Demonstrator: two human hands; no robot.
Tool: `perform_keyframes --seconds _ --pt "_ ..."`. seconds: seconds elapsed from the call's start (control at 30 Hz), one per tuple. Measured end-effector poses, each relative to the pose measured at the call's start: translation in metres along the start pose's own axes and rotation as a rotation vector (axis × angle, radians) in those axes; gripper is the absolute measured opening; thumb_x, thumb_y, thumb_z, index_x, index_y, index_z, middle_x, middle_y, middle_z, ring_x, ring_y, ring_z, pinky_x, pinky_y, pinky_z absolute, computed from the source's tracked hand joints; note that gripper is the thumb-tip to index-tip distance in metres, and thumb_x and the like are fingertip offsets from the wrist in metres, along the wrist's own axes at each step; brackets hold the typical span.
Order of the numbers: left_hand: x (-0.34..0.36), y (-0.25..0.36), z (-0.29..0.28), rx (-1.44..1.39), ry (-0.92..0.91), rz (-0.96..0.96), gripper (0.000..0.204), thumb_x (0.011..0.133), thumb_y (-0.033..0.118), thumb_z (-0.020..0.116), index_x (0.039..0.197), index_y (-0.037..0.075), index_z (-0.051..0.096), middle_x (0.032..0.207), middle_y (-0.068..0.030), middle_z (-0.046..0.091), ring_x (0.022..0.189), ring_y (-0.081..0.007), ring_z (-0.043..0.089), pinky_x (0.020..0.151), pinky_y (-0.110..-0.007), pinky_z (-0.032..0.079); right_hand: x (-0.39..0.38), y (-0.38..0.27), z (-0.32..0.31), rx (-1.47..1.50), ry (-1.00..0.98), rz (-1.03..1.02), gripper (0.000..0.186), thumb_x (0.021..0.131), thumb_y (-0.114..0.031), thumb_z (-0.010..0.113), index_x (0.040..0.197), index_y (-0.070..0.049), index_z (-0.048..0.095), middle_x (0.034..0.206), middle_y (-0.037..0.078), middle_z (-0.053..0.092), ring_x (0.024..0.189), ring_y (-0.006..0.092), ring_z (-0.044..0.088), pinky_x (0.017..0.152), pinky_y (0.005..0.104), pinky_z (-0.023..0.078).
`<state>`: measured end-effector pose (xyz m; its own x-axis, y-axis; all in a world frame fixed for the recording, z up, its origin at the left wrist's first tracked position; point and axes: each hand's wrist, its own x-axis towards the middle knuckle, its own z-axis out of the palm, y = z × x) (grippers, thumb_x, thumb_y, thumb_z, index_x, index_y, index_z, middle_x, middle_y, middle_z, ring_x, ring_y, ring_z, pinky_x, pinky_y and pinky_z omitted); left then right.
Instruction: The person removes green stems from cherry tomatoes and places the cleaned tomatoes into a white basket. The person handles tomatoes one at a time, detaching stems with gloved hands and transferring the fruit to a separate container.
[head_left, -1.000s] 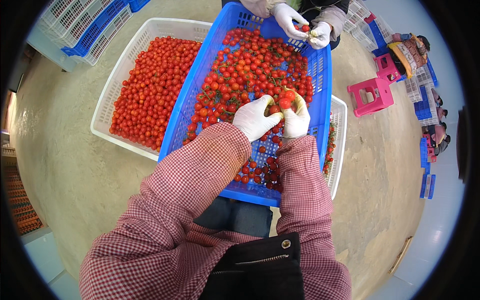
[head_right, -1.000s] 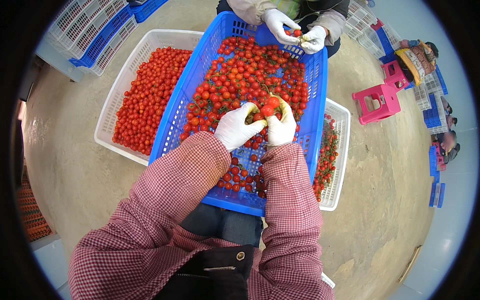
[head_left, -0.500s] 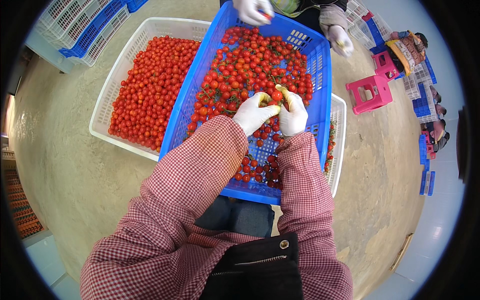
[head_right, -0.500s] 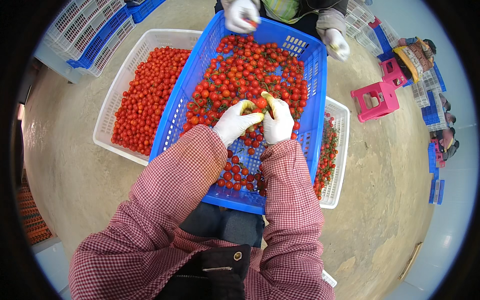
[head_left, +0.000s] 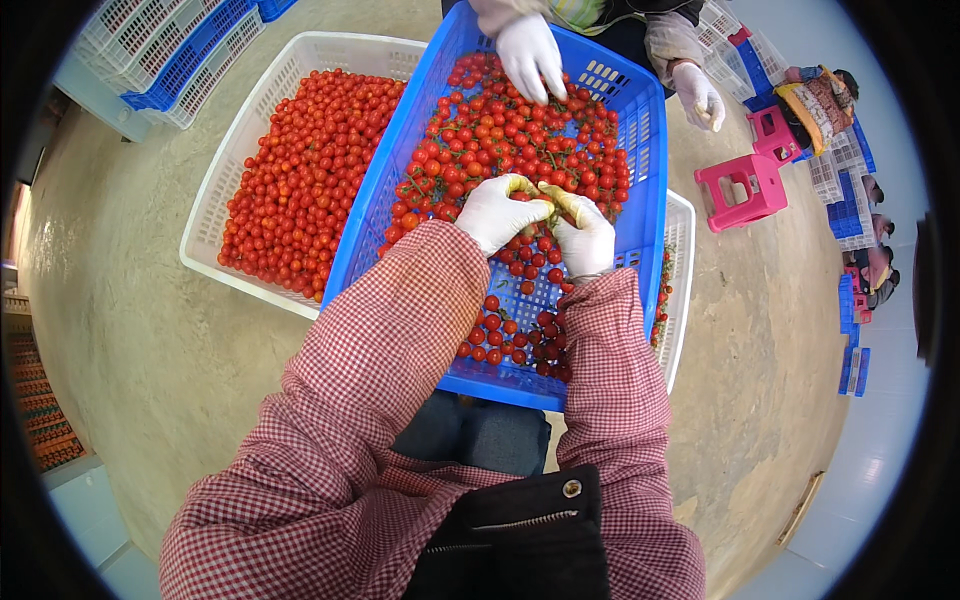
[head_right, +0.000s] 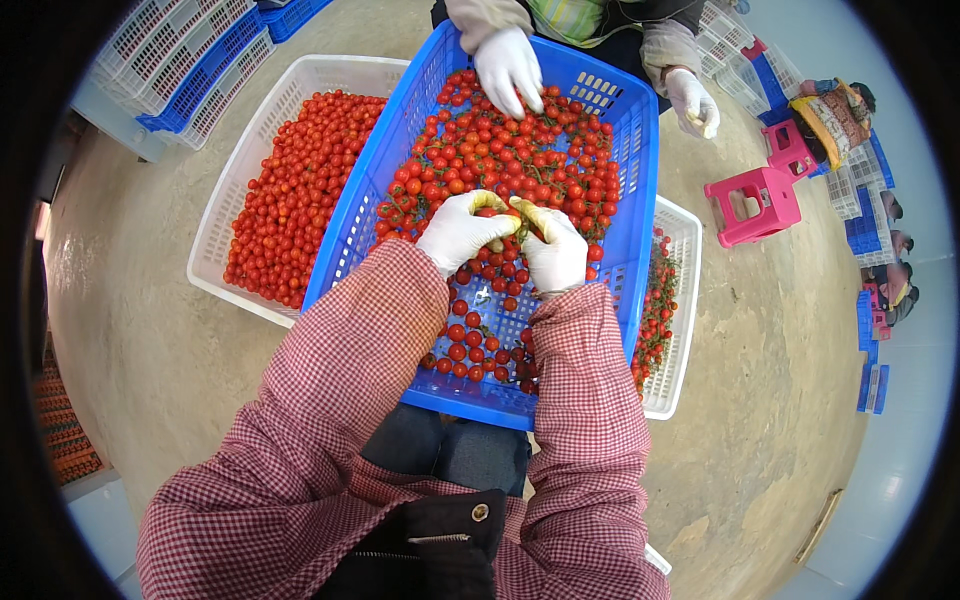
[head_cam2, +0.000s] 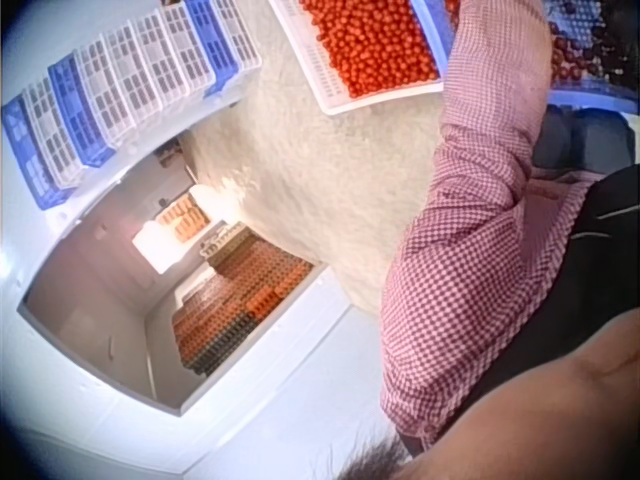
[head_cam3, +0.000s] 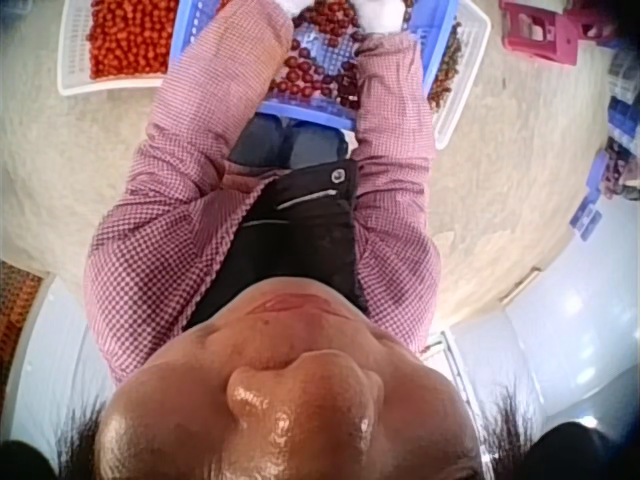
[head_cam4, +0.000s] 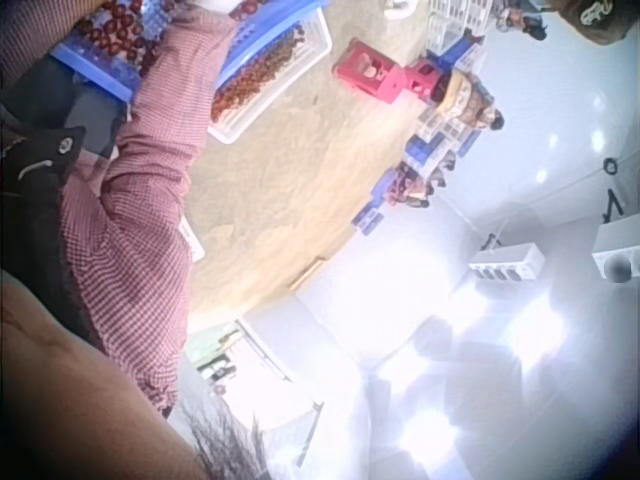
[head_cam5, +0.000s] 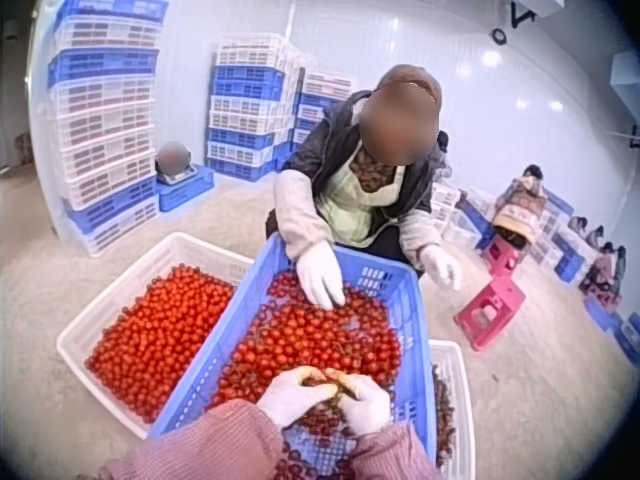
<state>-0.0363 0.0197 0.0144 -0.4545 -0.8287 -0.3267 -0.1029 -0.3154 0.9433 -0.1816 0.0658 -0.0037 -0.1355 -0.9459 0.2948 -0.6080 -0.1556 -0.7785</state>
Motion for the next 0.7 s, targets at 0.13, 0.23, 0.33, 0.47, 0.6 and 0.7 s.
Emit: perform_keyframes --seconds 0.13,0.23,0.33,0.47,0.6,0.7 --pt "0.001 -0.003 0.0 0.667 0.293 0.106 0.031 0.073 0.024 0.067 0.092 0.002 0.056 0.083 -0.008 0.064 0.064 -0.0134 0.062 0.049 -0.022 0.042 0.001 -0.004 -0.004 -0.045 0.034 0.026 0.032 0.076 0.002 0.061 0.107 -0.006 0.062 0.092 0.004 0.06 0.074 0.0063 0.053 0.066 0.0204 0.046" --pt "0.005 0.0 -0.003 -0.232 0.202 -0.048 0.031 0.076 0.02 0.064 0.098 0.003 0.052 0.084 -0.01 0.064 0.067 -0.0157 0.063 0.047 -0.022 0.042 0.005 -0.001 -0.014 0.617 -0.041 0.49 0.03 0.082 -0.004 0.056 0.112 -0.002 0.057 0.103 0.008 0.061 0.092 0.0161 0.058 0.072 0.0263 0.05" --pt "0.008 -0.001 -0.01 -0.688 0.089 -0.063 0.025 0.083 0.008 0.051 0.107 0.005 0.048 0.089 -0.0111 0.063 0.073 -0.0194 0.064 0.043 -0.021 0.042 0.007 0.01 -0.017 1.336 0.09 0.537 0.034 0.087 -0.006 0.046 0.121 0.003 0.045 0.116 0.014 0.054 0.094 0.0219 0.059 0.067 0.0296 0.054" --pt "0.013 -0.012 -0.008 -0.844 -0.033 -0.123 0.023 0.084 0.006 0.048 0.107 0.005 0.05 0.092 -0.0117 0.061 0.075 -0.0211 0.064 0.044 -0.02 0.044 0.006 0.023 -0.019 1.554 0.081 0.543 0.036 0.088 -0.011 0.048 0.122 0.001 0.042 0.115 0.012 0.054 0.094 0.0226 0.058 0.068 0.0328 0.054" --pt "0.013 -0.025 0.006 -0.664 -0.178 -0.29 0.021 0.082 0.003 0.05 0.104 0.003 0.053 0.095 -0.0116 0.06 0.078 -0.022 0.065 0.044 -0.02 0.045 0.006 0.025 -0.019 1.476 0.169 0.536 0.035 0.087 -0.011 0.05 0.121 -0.002 0.044 0.114 0.011 0.054 0.093 0.0219 0.058 0.067 0.0322 0.054" --pt "0.011 -0.03 0.016 -0.62 -0.275 -0.357 0.022 0.081 0.002 0.055 0.102 0.002 0.052 0.093 -0.0109 0.061 0.079 -0.0239 0.065 0.043 -0.021 0.045 0.006 0.022 -0.015 1.499 0.223 0.527 0.033 0.087 -0.011 0.05 0.118 -0.002 0.047 0.113 0.01 0.055 0.092 0.0213 0.058 0.067 0.0315 0.054"
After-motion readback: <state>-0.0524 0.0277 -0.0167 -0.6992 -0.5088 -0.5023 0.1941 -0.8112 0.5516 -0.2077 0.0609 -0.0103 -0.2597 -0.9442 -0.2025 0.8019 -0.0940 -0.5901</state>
